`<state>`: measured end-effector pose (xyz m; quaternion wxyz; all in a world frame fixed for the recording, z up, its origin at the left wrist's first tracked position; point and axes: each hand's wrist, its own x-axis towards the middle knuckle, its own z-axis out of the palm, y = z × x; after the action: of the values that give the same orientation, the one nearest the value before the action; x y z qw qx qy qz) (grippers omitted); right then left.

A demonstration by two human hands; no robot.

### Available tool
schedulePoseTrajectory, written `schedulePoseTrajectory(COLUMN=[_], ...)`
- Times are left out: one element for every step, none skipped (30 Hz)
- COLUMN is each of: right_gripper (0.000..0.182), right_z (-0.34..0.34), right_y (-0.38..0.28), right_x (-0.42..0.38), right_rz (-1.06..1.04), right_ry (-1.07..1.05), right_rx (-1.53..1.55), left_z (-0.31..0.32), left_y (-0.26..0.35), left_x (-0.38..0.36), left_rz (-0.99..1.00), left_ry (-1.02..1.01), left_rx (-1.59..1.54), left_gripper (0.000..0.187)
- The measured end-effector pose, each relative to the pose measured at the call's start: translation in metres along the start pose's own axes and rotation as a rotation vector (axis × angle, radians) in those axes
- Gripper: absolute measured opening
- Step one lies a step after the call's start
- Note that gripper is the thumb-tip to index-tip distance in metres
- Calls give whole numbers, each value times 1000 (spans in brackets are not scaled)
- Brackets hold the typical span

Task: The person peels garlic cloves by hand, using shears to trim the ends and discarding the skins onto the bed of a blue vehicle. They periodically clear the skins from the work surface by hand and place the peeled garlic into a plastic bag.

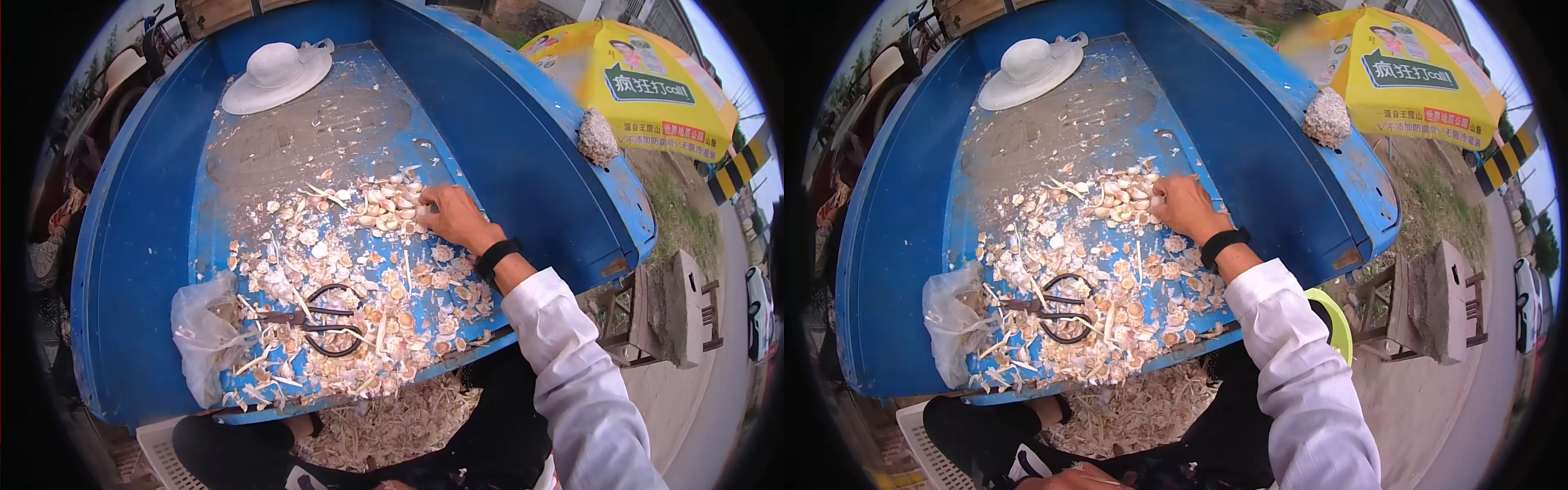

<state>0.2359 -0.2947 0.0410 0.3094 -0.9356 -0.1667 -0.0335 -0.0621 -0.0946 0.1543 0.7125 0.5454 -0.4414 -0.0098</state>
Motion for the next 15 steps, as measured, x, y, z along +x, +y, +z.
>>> schedulePoseTrajectory(right_gripper=[20, 17, 9, 9, 9, 9, 11, 11, 15, 19, 19, 22, 25, 25, 26], right_z=[8, 14, 16, 14, 8, 0, -7, -7, -6, -7, -12, -19, -24, -26, -30], right_y=[5, 9, 14, 12, 3, -6, -15, -15, -14, -14, -21, -31, -35, -32, -26], right_x=[-1, -3, -7, -14, -27, -40, -50, -62, -74, -84, -91, -97, -101, -96, -83], right_rz=[-51, -103, -162, -164, -81, 5, 45, 50, 71, 92, 94, -10, -112, -105, -6], right_ry=[-13, -25, -17, -24, -44, -61, -38, -36, -36, -35, -29, -213, -399, -398, -250], right_rx=[-54, -107, -28, -32, 63, 155, 172, 169, 236, 302, 296, 288, 281, 278, 199], left_z=[-12, -27, -41, -54, -63, -70, -77, -84, -88, -90, -90, -89, -88, -86, -84], left_y=[-17, -27, -27, -27, -36, -51, -64, -76, -87, -95, -103, -108, -113, -116, -118], left_x=[-4, -5, -7, -8, -14, -20, -23, -25, -25, -25, -23, -21, -18, -15, -12], left_rz=[-35, -70, -341, -610, -696, -781, -783, -792, -797, -796, -788, -783, -799, -800, -806], left_ry=[36, 70, 145, 217, 354, 489, 485, 545, 603, 597, 602, 607, 580, 575, 561], left_rx=[55, 110, 74, 32, -45, -126, -135, -63, 11, 7, -1, -10, -35, -40, -54], left_gripper=[31, 30, 23, 18, 18, 18, 18, 19, 20, 20, 20, 21, 22, 22, 21])
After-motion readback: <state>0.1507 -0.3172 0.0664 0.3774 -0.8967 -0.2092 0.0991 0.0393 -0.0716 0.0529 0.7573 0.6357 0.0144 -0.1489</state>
